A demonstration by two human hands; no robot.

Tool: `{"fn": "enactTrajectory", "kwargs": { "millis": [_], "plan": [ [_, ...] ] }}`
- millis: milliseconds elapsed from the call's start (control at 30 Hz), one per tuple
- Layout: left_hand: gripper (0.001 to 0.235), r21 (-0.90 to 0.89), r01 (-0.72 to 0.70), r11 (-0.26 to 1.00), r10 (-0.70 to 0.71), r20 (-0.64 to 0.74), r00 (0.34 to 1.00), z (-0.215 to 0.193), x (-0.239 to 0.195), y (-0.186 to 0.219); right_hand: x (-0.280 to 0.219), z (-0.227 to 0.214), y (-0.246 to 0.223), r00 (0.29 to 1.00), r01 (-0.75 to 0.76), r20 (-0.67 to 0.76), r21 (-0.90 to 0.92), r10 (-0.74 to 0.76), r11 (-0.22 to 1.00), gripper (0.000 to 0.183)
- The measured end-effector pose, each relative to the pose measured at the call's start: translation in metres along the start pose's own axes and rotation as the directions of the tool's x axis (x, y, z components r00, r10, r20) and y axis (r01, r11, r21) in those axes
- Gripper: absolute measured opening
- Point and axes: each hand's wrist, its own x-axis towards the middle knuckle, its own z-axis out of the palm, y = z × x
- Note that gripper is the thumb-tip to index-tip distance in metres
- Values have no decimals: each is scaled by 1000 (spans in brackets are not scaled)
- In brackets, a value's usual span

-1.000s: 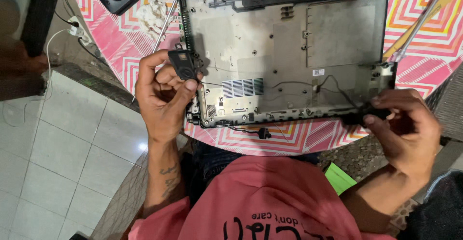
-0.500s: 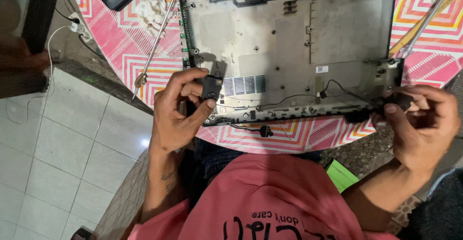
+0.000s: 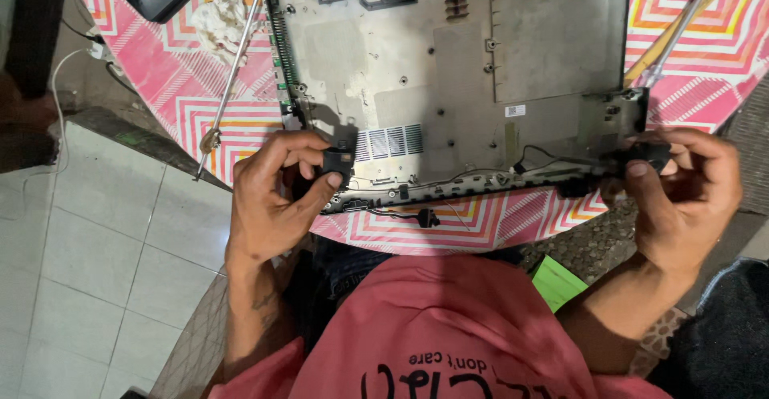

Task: The person works on a disassembled laptop placed on a patterned tablecloth. They connect internal cables, flip the laptop over, and use a screwdriver to tighten screws on the bottom case. The person handles the motherboard, fan, and chassis components throughout the process.

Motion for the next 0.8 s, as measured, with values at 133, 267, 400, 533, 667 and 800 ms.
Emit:
{"fn": "enactTrajectory", "kwargs": {
  "millis": [133,267,400,533,667,800],
  "plan": [
    [27,-5,-28,1000,28,-51,998,-1,0,-2,-5,-6,12,1000,22,9,0,-22,1000,32],
    [38,-20,-68,997,67,-51,996,-4,0,-6,-12,-17,43,994,-105,-25,22,106,994,26],
    [38,42,-110,993,112,-47,993,-5,1,-8,-13,-21,45,988,-144,-51,-18,143,989,28],
    [36,4,-51,999,51,-64,997,-4,1,-7,-18,-40,84,982,-171,-75,15,171,985,29],
    [26,4,-27,1000,27,-89,996,-4,2,-6,-13,-31,69,939,-289,-100,286,328,914,16],
    [26,20,-29,999,31,-138,990,0,1,-9,-14,-30,74,941,-290,-94,262,324,920,19]
  ]
}}
